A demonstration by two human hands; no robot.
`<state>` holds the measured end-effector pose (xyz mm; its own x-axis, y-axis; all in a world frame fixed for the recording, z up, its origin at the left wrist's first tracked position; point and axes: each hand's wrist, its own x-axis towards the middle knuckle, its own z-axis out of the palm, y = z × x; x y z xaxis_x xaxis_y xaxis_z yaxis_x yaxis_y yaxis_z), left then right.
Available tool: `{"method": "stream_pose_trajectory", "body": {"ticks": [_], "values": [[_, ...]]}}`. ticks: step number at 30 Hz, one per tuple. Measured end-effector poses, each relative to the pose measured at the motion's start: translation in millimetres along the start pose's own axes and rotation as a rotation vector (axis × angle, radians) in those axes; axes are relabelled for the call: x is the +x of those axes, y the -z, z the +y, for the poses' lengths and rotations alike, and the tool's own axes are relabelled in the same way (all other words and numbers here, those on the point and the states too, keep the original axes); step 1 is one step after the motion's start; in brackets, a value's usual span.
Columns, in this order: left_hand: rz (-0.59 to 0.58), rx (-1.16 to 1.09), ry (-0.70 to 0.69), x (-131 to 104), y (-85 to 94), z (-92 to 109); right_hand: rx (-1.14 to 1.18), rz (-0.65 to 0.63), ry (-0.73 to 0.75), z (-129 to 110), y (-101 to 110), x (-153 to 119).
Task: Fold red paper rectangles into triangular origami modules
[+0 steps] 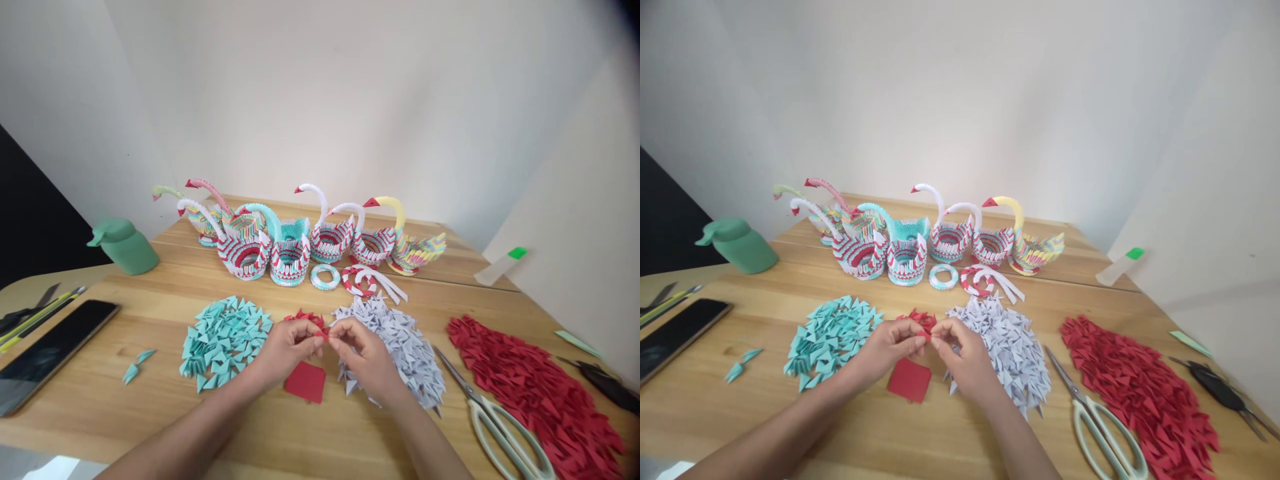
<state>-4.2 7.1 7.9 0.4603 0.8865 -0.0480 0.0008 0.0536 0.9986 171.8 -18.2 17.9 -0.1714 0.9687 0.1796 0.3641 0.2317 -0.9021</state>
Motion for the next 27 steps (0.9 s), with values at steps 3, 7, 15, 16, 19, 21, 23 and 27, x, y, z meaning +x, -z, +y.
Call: {"method": "stream_pose_trajectory", "body": {"ticks": [3, 7, 15, 16, 19, 21, 23, 27], "values": [[0.007, 0.046, -0.012, -0.8, 0.2, -0.6, 0.037, -0.043, -0.03, -1.0, 0.2, 0.1], [0.041, 0.137, -0.03, -2.3, -2.3, -0.1, 0.022, -0.046, -0.023, -1.2, -1.5, 0.3], [0.059, 0.124, 0.02, -0.3, -1.7, -0.4, 0.147, 0.052, -0.116, 8.4, 0.8, 2.7], [0.063, 0.131, 0.021, -0.5, -1.6, 0.0, 0.166, 0.035, -0.132, 8.9, 1.1, 3.1], [0.054, 0.186, 0.017, -1.9, -2.7, 0.8, 0.193, -0.033, -0.173, 7.9, 1.4, 3.6], [0.02, 0.204, 0.009, -3.0, -3.9, 0.1, 0.17, -0.065, -0.183, 6.0, 1.7, 3.2], [-0.023, 0.17, 0.006, -3.8, -5.0, -1.2, 0.141, -0.059, -0.182, 4.6, 2.4, 2.3], [-0.061, 0.103, -0.019, -5.3, -5.8, -1.5, 0.138, -0.016, -0.176, 5.1, 4.1, 0.2]]}}
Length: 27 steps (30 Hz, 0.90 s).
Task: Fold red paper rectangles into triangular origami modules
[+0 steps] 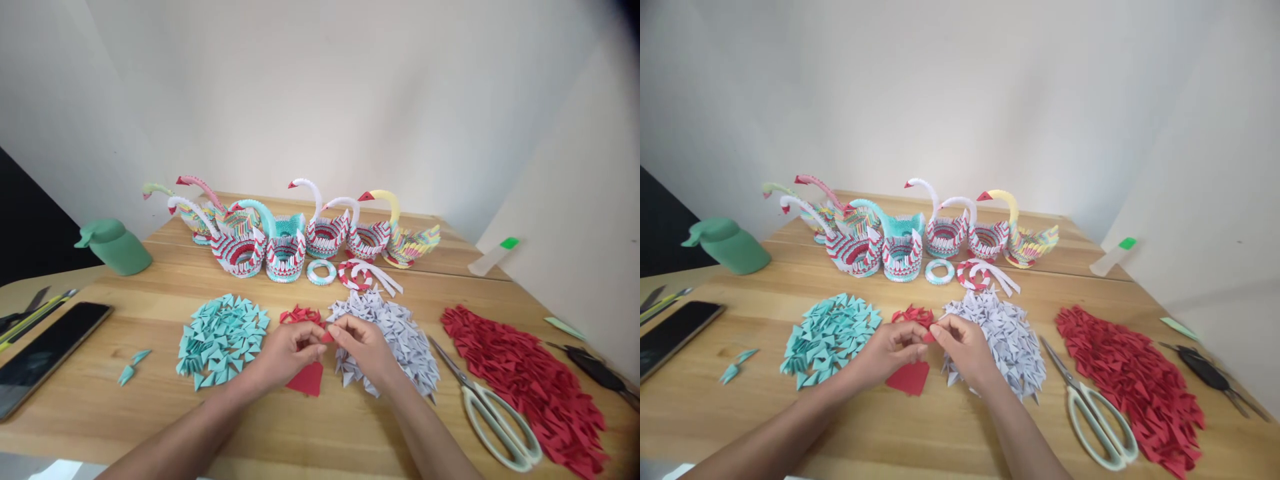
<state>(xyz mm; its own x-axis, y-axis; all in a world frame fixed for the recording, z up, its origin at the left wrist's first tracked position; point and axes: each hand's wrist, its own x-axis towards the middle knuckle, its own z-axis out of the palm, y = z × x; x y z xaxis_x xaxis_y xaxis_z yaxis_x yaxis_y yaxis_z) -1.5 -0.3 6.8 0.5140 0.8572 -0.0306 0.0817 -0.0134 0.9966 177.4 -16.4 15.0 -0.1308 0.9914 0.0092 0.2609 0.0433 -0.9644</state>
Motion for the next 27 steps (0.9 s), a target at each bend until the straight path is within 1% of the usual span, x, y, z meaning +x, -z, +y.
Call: {"method": "stream_pose_trajectory", "body": {"ticks": [6, 16, 24, 27], "values": [[0.001, 0.079, -0.072, -1.5, 1.5, 1.3, 0.009, -0.005, -0.008, 2.1, 0.7, -0.7], [0.045, 0.098, -0.047, -0.2, 0.7, -4.2, -0.025, 0.013, 0.042, -6.8, -3.0, -2.2], [0.062, 0.07, -0.069, 2.4, -0.2, -6.2, -0.102, 0.056, 0.097, -6.5, -5.1, -2.7], [0.091, 0.085, -0.075, 2.1, -1.5, -5.1, -0.149, 0.059, 0.106, -6.8, -5.8, -3.6]]}}
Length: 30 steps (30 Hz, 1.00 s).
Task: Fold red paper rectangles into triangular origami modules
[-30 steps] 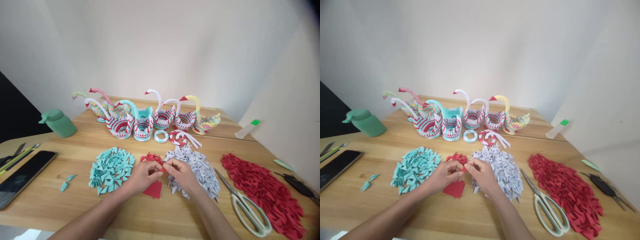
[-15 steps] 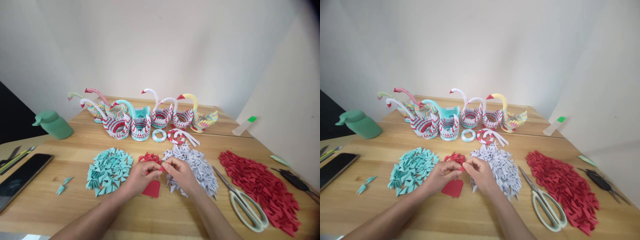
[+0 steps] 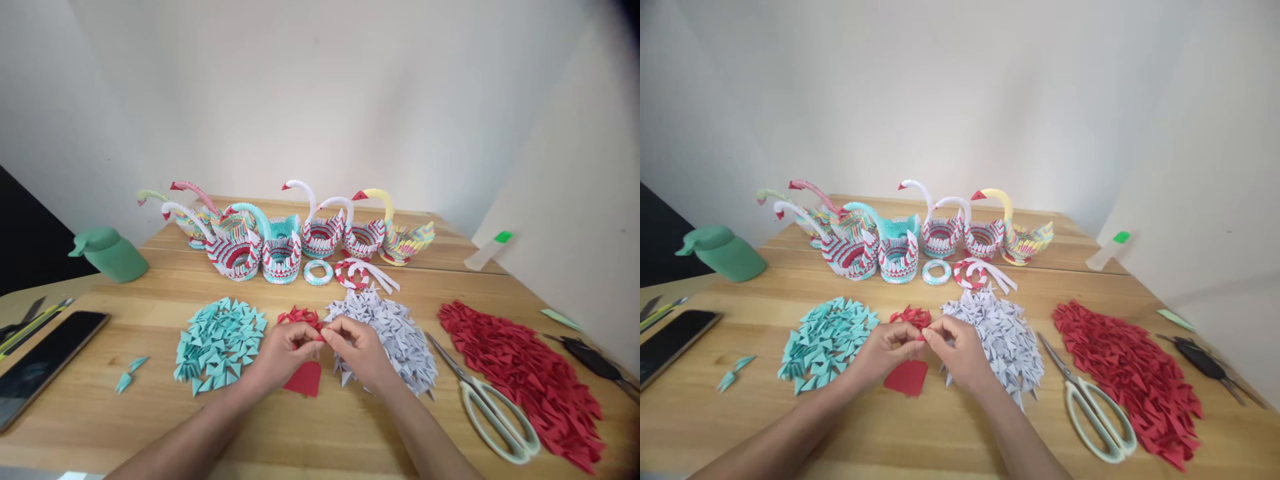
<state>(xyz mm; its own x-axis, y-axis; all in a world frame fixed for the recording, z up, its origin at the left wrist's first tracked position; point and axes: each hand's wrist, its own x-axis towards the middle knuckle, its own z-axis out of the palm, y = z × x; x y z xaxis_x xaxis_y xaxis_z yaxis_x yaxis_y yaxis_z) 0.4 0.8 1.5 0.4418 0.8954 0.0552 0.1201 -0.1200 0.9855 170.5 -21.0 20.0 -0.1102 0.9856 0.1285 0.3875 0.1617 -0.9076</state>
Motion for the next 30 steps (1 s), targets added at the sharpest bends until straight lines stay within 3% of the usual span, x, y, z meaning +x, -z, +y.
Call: {"method": "stream_pose_trajectory", "body": {"ticks": [3, 8, 10, 14, 16, 18, 30], "values": [[0.028, 0.034, 0.027, -0.6, -1.1, 1.7, -0.02, -0.007, 0.008, -1.3, -1.1, -0.3], [-0.02, 0.007, 0.068, -0.6, -1.8, -0.2, 0.022, -0.015, -0.031, -1.2, -0.9, 0.7], [0.039, 0.153, -0.046, -1.4, -0.7, -1.0, 0.076, -0.021, -0.071, 0.8, 0.7, 1.1], [0.226, 0.558, -0.527, -4.8, 2.3, 2.5, 0.243, -0.041, -0.165, 6.3, 3.8, 1.5], [0.248, 0.652, -0.72, -6.3, 2.9, 5.6, 0.29, -0.038, -0.188, 7.6, 3.9, 1.3], [0.241, 0.693, -0.831, -7.0, 2.7, 8.0, 0.306, -0.041, -0.197, 7.2, 3.1, 0.9], [0.222, 0.736, -0.906, -6.7, 3.1, 5.6, 0.358, -0.112, -0.241, 1.0, -1.4, -0.1]]}}
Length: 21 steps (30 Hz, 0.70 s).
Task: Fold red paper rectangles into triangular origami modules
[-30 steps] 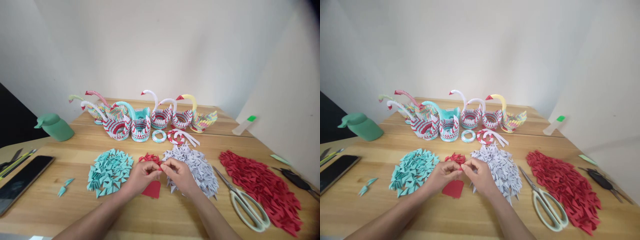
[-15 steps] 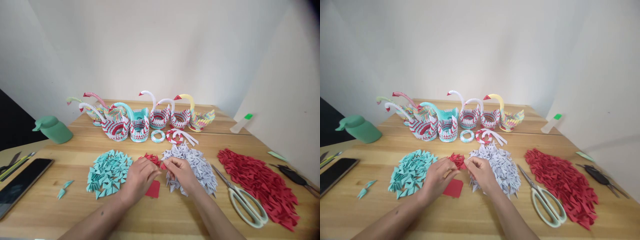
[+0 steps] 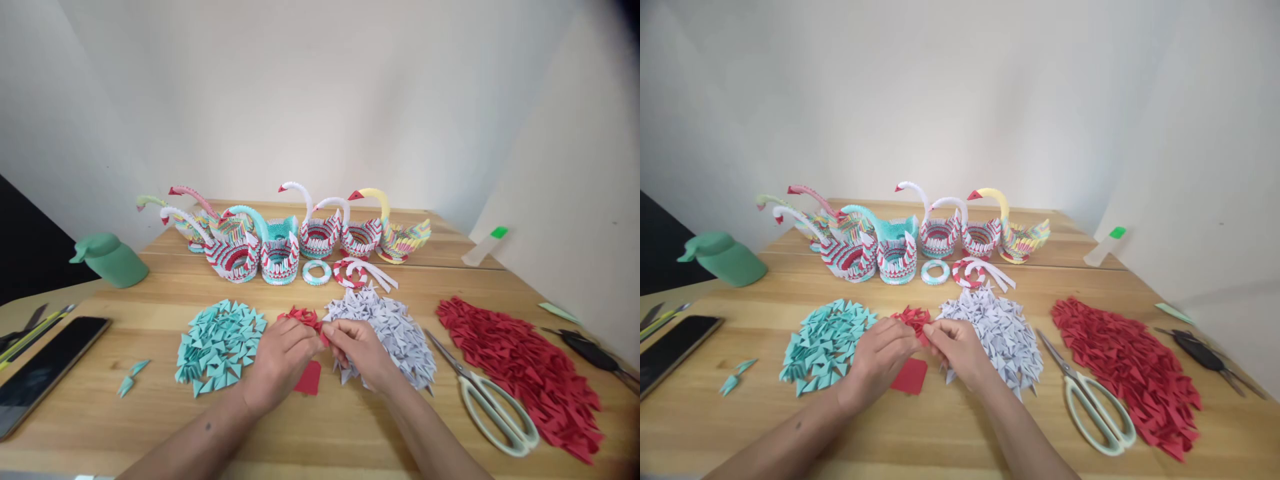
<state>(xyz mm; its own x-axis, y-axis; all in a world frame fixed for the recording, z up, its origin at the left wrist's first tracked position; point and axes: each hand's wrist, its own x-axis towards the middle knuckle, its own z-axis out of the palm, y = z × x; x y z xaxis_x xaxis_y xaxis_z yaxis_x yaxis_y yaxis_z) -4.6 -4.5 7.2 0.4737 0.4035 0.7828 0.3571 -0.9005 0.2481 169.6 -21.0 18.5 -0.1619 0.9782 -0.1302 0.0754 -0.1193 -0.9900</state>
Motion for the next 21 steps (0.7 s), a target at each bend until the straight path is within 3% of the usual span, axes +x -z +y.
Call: {"method": "stream_pose_trajectory", "body": {"ticks": [8, 14, 21], "values": [[-0.041, -0.001, 0.082, 2.0, 0.1, 3.9, -0.073, -0.045, 0.045, 2.7, 3.3, 0.3], [-0.168, -0.264, 0.455, 2.4, -1.0, 2.5, -0.337, -0.012, 0.226, -1.1, 7.0, -3.5], [-0.201, -0.623, 0.885, 2.2, -8.1, 0.1, -0.493, 0.005, 0.35, -2.8, 5.2, -3.4]]}}
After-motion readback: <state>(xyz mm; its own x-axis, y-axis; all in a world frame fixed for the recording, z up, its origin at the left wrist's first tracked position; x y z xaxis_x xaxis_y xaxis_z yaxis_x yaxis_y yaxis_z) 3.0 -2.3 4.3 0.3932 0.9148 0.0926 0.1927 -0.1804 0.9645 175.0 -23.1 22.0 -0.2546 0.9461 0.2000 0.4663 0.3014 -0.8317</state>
